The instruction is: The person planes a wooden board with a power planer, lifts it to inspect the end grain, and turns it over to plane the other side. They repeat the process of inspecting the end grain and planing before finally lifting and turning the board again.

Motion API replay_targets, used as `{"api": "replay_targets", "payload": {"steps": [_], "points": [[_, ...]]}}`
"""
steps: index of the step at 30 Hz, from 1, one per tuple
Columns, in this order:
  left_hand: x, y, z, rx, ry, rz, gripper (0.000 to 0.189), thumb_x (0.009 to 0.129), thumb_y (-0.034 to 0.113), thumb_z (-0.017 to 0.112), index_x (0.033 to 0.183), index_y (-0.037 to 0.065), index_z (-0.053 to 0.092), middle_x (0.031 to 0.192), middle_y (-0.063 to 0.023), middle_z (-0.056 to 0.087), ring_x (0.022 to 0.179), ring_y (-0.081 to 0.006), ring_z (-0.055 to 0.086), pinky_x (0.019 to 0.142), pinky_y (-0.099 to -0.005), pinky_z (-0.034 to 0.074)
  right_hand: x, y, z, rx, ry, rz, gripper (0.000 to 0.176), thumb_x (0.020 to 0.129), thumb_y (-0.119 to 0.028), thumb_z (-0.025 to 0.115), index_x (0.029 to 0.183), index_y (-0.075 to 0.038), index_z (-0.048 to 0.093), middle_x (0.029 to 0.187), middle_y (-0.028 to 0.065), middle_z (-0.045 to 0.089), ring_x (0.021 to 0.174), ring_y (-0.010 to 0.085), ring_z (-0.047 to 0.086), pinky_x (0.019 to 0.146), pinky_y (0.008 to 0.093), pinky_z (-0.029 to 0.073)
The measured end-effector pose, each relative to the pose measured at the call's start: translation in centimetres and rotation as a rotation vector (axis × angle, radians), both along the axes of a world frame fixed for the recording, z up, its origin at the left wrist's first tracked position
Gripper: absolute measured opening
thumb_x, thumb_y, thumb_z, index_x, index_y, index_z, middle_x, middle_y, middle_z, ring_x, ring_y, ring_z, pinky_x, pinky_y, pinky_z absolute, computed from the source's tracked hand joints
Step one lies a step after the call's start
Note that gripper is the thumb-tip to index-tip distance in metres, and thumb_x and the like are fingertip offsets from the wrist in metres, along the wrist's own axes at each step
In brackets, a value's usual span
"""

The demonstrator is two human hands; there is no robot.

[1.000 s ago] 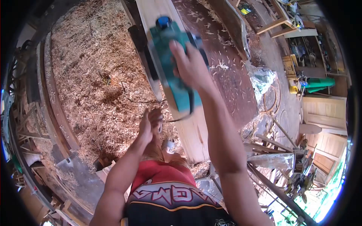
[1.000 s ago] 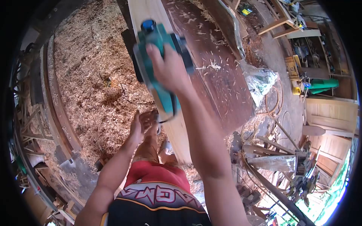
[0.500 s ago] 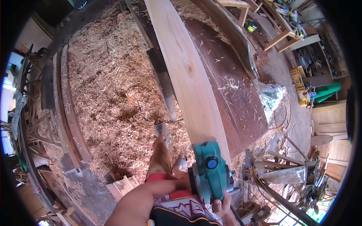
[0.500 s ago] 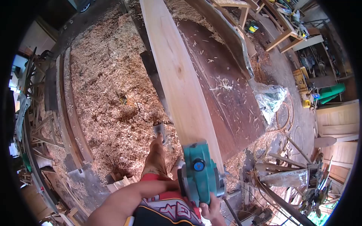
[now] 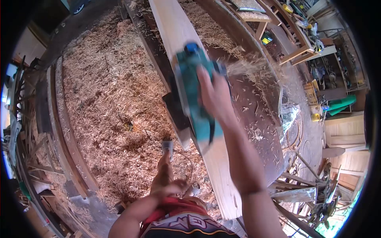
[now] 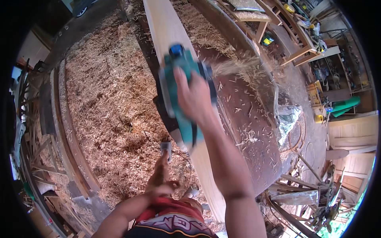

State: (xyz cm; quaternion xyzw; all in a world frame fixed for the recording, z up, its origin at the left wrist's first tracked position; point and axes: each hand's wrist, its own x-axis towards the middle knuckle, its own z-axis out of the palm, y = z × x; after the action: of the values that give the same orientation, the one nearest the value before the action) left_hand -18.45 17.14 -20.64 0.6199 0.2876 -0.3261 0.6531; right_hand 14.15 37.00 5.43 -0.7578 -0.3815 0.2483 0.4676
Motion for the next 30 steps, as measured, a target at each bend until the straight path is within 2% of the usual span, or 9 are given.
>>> {"api": "replay_targets", "payload": {"steps": [4,6,8,11,14,20,23,26,30], "points": [[-0.1,9.7,-1.6,0.089,-0.152,0.798,0.049,0.097,0.007,0.052,0.145,0.001,0.045,0.097,-0.0114,0.068,0.073,-0.0205,0.064,0.067,-0.0314,0.051,3.9,11.0,0.3,-0.048,0.204,0.059,0.056,0.098,-0.054,0.053,0.106,0.001,0.062,0.080,0.0072,0.062,0.058,0.0133,0.059,0.054,0.0304,0.049],[-1.5,13.8,-4.4,0.450,0.147,0.757,0.035,0.101,0.031,0.055,0.093,0.000,0.067,0.064,-0.0028,0.060,0.063,-0.0169,0.063,0.057,-0.0327,0.048,4.1,11.1,0.8,-0.046,0.240,0.075,0.057,0.098,-0.054,0.053,0.107,0.001,0.061,0.079,0.0072,0.061,0.058,0.0127,0.059,0.055,0.0301,0.049],[-1.5,15.3,-2.9,0.248,0.087,1.263,0.043,0.103,0.037,0.051,0.081,0.002,0.061,0.064,-0.0034,0.058,0.057,-0.0170,0.061,0.053,-0.0345,0.047,2.5,6.6,1.0,-0.053,0.230,0.057,0.052,0.099,-0.051,0.053,0.108,0.000,0.059,0.076,0.0042,0.058,0.058,0.0116,0.056,0.054,0.0290,0.048],[-3.0,16.4,-2.0,0.110,-0.035,1.349,0.043,0.103,0.038,0.050,0.081,0.003,0.061,0.065,-0.0042,0.059,0.059,-0.0184,0.062,0.055,-0.0353,0.048,-1.4,-5.4,1.5,-0.016,0.155,0.080,0.033,0.101,-0.034,0.054,0.105,-0.001,0.057,0.065,0.0115,0.060,0.053,0.0193,0.056,0.053,0.0377,0.043],[-1.5,15.3,3.1,0.742,-0.318,0.884,0.037,0.100,0.033,0.057,0.079,0.003,0.060,0.067,-0.0076,0.059,0.062,-0.0210,0.062,0.058,-0.0350,0.047,-6.3,-20.3,2.7,-0.202,0.324,0.039,0.025,0.099,-0.024,0.052,0.111,-0.002,0.054,0.063,0.0075,0.058,0.055,0.0136,0.057,0.051,0.0317,0.045],[3.0,12.0,10.2,0.827,-0.590,0.377,0.022,0.090,0.023,0.068,0.077,0.007,0.060,0.074,-0.0136,0.058,0.072,-0.0329,0.061,0.065,-0.0431,0.048,-14.9,-41.6,1.2,-0.176,0.046,-0.085,0.048,0.100,-0.044,0.048,0.104,0.002,0.061,0.068,0.0083,0.058,0.058,0.0206,0.055,0.052,0.0364,0.044],[4.1,12.8,6.2,0.632,-0.566,0.481,0.019,0.090,0.016,0.061,0.073,0.008,0.056,0.070,-0.0088,0.057,0.066,-0.0268,0.058,0.061,-0.0392,0.044,-12.5,-38.1,1.1,-0.215,0.211,-0.010,0.030,0.094,-0.028,0.062,0.099,0.001,0.063,0.072,0.0068,0.060,0.060,0.0164,0.057,0.052,0.0342,0.045],[4.5,16.1,2.8,0.496,-0.492,0.620,0.023,0.097,0.018,0.052,0.079,0.006,0.058,0.072,-0.0108,0.058,0.066,-0.0288,0.058,0.061,-0.0368,0.045,-9.6,-26.5,1.9,-0.142,0.240,0.019,0.056,0.096,-0.055,0.049,0.096,0.002,0.054,0.062,0.0048,0.059,0.051,0.0140,0.057,0.047,0.0300,0.044],[4.3,22.7,-4.5,0.343,-0.381,0.814,0.029,0.104,0.022,0.043,0.095,0.003,0.063,0.089,-0.0152,0.064,0.073,-0.0311,0.061,0.063,-0.0392,0.046,-4.2,-7.5,1.9,-0.267,0.276,0.034,0.036,0.096,-0.033,0.054,0.110,0.000,0.055,0.065,0.0110,0.063,0.059,0.0225,0.065,0.056,0.0365,0.049]]}}
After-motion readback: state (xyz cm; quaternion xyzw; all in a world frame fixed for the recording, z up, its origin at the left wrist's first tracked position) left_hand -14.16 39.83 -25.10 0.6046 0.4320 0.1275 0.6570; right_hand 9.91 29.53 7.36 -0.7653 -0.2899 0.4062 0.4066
